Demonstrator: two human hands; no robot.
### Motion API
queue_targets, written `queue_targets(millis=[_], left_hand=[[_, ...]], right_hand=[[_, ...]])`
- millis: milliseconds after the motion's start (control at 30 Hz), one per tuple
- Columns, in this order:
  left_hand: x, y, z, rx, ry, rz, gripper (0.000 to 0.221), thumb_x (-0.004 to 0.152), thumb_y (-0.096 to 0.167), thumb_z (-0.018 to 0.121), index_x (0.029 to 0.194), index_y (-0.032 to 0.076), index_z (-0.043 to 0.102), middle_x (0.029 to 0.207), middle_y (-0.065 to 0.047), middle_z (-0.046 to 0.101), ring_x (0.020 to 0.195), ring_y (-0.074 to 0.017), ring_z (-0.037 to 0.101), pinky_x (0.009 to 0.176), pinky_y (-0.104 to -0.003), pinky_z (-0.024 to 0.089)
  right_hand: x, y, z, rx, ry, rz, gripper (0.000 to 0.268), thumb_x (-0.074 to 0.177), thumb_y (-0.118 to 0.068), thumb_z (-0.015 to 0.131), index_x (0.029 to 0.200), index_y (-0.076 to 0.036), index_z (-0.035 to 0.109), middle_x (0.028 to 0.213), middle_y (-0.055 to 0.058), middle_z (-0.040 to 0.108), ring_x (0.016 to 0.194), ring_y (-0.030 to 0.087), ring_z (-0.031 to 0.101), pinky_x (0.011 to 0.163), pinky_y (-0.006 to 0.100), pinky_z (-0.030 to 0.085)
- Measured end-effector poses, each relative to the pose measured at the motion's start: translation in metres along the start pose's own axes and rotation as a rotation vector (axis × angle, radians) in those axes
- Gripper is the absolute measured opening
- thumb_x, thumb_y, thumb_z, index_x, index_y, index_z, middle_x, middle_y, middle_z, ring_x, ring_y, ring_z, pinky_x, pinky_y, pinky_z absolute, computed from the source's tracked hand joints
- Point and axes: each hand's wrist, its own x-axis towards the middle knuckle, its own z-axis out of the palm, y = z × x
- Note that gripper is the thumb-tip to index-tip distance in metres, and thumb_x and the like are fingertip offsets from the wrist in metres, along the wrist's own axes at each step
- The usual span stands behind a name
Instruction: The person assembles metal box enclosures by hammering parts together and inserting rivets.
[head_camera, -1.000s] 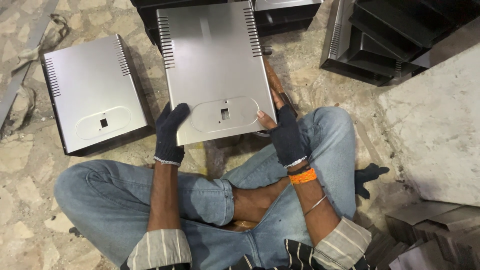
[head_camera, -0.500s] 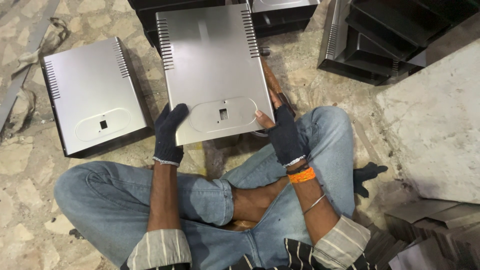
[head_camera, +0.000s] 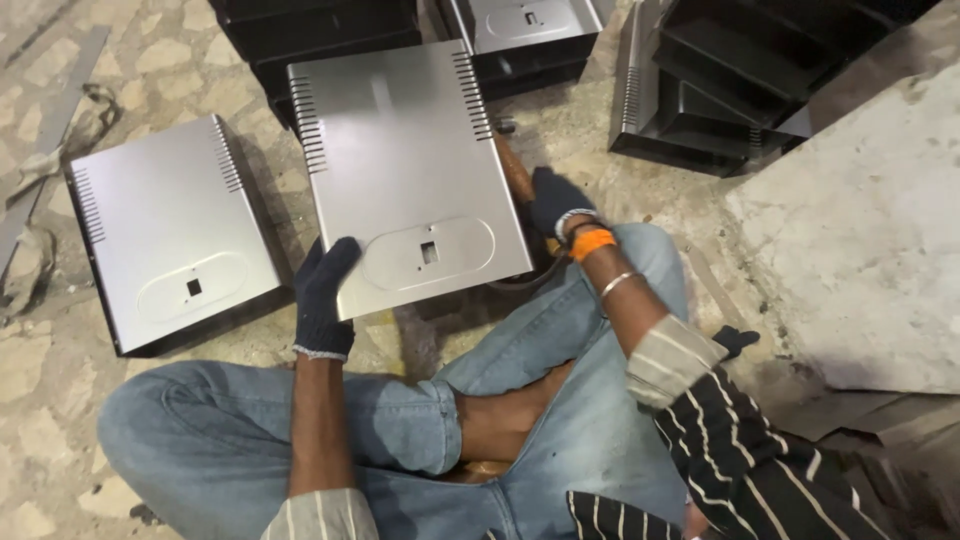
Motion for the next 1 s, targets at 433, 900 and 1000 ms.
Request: queue_targets(millis=[433, 900, 1000], left_hand=[[0.004, -0.007, -0.003, 0.006, 0.049, 0.028, 0.036, 0.090, 0.013, 0.075, 0.123, -0.001, 0.071, 0.105, -0.005, 0.073, 0.093, -0.0150, 0.070, 0.081, -0.028, 0.055], [0.007, -0.009, -0.004, 0.051, 0.024, 0.063, 0.037, 0.089, 0.014, 0.077, 0.123, -0.001, 0.072, 0.105, -0.004, 0.073, 0.091, -0.0140, 0.068, 0.081, -0.028, 0.055], [0.005, -0.005, -0.001, 0.077, 0.036, 0.043, 0.037, 0.090, 0.017, 0.075, 0.123, 0.000, 0.072, 0.104, -0.005, 0.074, 0.091, -0.0147, 0.069, 0.081, -0.029, 0.055]], right_hand=[[-0.100, -0.127, -0.198, 0.889, 0.012, 0.273, 0.034, 0.083, -0.002, 0.067, 0.117, 0.001, 0.067, 0.077, 0.006, 0.064, 0.064, 0.017, 0.063, 0.056, 0.032, 0.052], [-0.171, -0.232, -0.230, 0.640, -0.132, 0.195, 0.043, 0.084, -0.029, 0.078, 0.115, -0.004, 0.063, 0.077, 0.007, 0.066, 0.065, 0.017, 0.065, 0.058, 0.033, 0.052], [-0.174, -0.225, -0.214, 0.521, -0.136, 0.145, 0.044, 0.085, -0.031, 0.077, 0.117, -0.004, 0.063, 0.080, 0.013, 0.069, 0.069, 0.024, 0.071, 0.063, 0.036, 0.053]])
